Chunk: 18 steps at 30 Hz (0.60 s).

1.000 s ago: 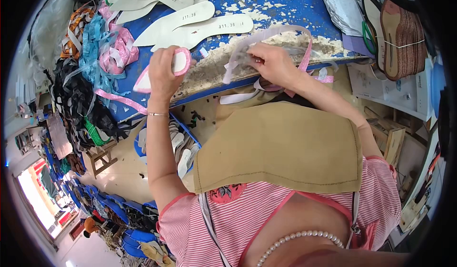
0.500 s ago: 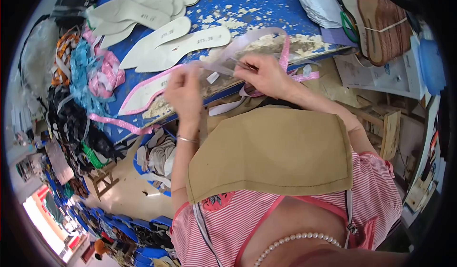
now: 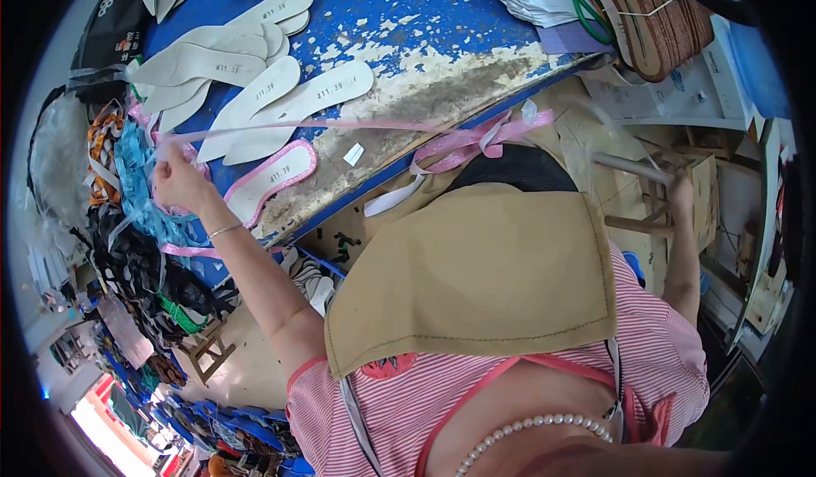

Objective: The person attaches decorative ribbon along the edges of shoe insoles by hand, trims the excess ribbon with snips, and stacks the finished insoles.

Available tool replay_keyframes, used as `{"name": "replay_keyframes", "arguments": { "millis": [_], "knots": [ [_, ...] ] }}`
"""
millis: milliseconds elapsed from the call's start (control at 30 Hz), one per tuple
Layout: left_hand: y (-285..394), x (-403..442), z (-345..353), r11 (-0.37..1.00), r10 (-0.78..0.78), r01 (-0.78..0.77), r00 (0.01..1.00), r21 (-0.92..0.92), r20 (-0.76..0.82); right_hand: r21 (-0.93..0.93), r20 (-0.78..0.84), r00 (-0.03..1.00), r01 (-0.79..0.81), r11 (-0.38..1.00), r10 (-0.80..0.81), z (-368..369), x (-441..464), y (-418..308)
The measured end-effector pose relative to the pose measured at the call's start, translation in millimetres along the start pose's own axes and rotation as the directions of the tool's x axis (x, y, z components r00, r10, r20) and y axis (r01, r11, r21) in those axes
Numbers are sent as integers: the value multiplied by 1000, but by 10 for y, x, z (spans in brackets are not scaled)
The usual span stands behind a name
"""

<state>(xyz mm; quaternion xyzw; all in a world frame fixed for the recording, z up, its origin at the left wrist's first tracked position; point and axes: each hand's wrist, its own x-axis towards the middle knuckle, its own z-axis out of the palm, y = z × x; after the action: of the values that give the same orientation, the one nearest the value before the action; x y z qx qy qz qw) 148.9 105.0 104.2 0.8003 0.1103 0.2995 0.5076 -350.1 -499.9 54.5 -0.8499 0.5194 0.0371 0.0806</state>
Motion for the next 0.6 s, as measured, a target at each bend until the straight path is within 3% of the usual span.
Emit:
{"name": "replay_keyframes", "arguments": {
  "millis": [67, 167, 200, 233, 267, 300, 333, 400, 433, 500, 567, 600],
  "knots": [
    [111, -150, 5, 998, 69, -63, 956, -31, 285, -16, -29, 999, 26, 1000, -26, -128, 281, 230],
    [760, -757, 91, 953, 303, -219, 678, -210, 669, -50, -35, 997, 64, 997, -66, -166, 569, 482],
    [1021, -995, 121, 961, 277, -163, 571, -224, 773, 93, -122, 987, 120, 988, -109, -196, 710, 143],
    [1091, -1185, 233, 902, 432, -212, 425, -377, 795, 233, -212, 968, 185, 955, -136, -234, 770, -394],
    [1214, -1406, 332, 859, 511, -181, 375, -479, 773, 483, -178, 955, 293, 825, -235, -356, 598, -993],
    [1347, -1597, 367, 885, 464, -152, 343, -439, 817, 620, -130, 937, 332, 711, -324, -483, 319, -1648],
    [1367, -1743, 479, 790, 614, -205, 268, -579, 743, 742, -96, 905, 343, 576, -414, -565, 48, -2156],
    [1490, -1939, 568, 750, 653, -120, 289, -650, 700, 891, -95, 873, 290, 350, -479, -521, -197, -2599],
    [1517, -1904, 558, 749, 654, -144, 314, -647, 688, 891, -109, 855, 310, 332, -507, -427, -235, -2693],
    [1590, -1937, 610, 755, 628, -123, 421, -645, 654, 936, -151, 918, 252, 245, -366, -147, -341, -2645],
    [1474, -1938, 636, 818, 567, -156, 378, -554, 732, 943, -122, 957, 194, 271, -262, -84, -183, -2476],
    [1528, -1951, 633, 826, 561, -176, 362, -536, 745, 932, -232, 937, 291, 214, -262, -74, -134, -2403]
  ]
}}
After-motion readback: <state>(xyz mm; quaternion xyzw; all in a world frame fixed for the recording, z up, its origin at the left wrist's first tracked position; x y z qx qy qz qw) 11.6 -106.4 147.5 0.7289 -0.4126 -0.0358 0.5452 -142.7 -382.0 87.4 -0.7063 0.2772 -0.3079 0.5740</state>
